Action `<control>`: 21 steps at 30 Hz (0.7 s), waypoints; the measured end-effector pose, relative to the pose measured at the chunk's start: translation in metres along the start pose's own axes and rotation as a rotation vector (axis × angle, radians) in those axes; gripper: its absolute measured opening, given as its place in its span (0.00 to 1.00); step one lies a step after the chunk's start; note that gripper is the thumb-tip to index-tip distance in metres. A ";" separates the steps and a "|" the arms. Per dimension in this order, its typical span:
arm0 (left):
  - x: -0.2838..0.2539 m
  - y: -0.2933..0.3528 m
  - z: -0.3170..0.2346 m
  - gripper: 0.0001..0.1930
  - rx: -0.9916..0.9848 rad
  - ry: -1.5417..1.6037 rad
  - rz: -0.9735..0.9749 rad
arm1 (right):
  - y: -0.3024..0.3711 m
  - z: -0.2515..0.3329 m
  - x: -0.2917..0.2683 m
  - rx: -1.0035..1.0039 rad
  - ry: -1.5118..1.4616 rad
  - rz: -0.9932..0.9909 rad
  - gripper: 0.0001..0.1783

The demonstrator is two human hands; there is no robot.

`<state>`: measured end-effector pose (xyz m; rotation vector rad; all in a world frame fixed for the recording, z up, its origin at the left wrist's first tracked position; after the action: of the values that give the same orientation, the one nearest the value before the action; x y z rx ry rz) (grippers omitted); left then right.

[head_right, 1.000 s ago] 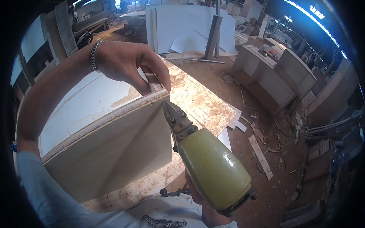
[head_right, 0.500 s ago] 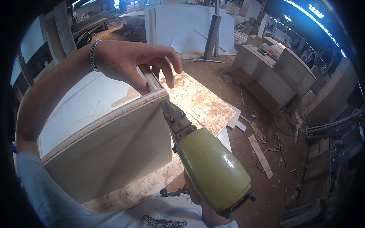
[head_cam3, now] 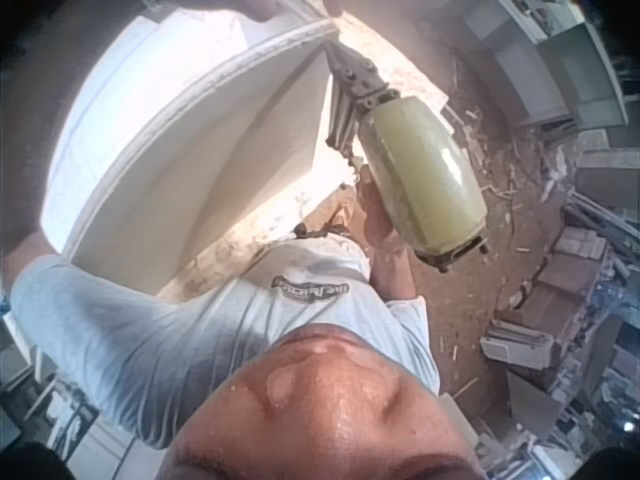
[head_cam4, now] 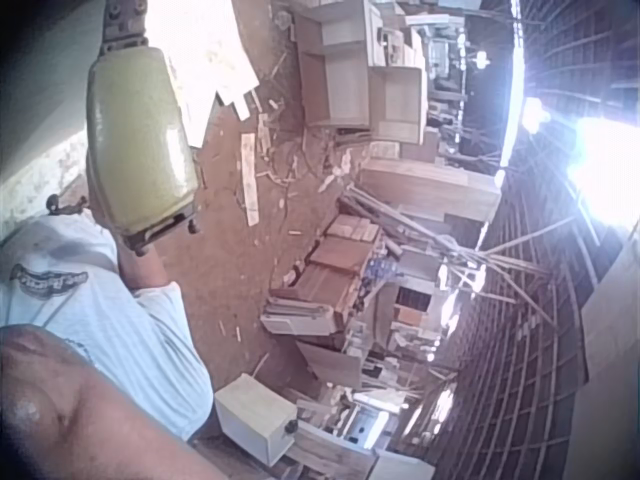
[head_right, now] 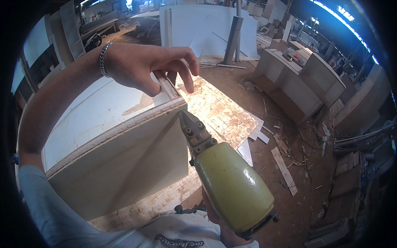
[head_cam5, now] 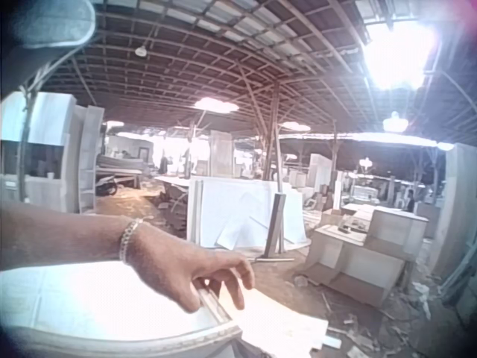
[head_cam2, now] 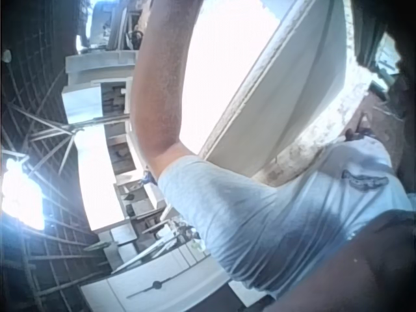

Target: The person assembles a wooden box by using a pneumatic nail gun to attach wooden panels together, trims the edges with a knife and pliers, and then uses a power drill to drive a screw into one side.

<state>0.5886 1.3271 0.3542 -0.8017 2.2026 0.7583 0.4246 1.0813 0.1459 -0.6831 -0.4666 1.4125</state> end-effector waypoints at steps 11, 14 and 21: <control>0.001 -0.001 -0.001 0.33 -0.025 0.021 0.006 | 0.003 -0.004 0.002 0.001 -0.070 -0.081 0.24; 0.001 0.002 -0.005 0.32 -0.051 -0.006 -0.005 | 0.003 -0.005 0.002 -0.002 -0.084 -0.097 0.24; 0.001 -0.001 0.002 0.32 -0.034 -0.027 -0.011 | 0.005 -0.006 0.002 -0.010 -0.100 -0.125 0.25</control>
<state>0.5897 1.3269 0.3523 -0.8151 2.1655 0.7993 0.4253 1.0830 0.1377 -0.5826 -0.5858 1.3310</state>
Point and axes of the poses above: each hand's wrist, its own y-axis away from the middle knuckle, its own x-axis out of the palm, z = x × y, the point moved 2 cm from there along -y, towards the middle knuckle, and after that the axes turned 12 degrees about -x, right-handed, at the moved point
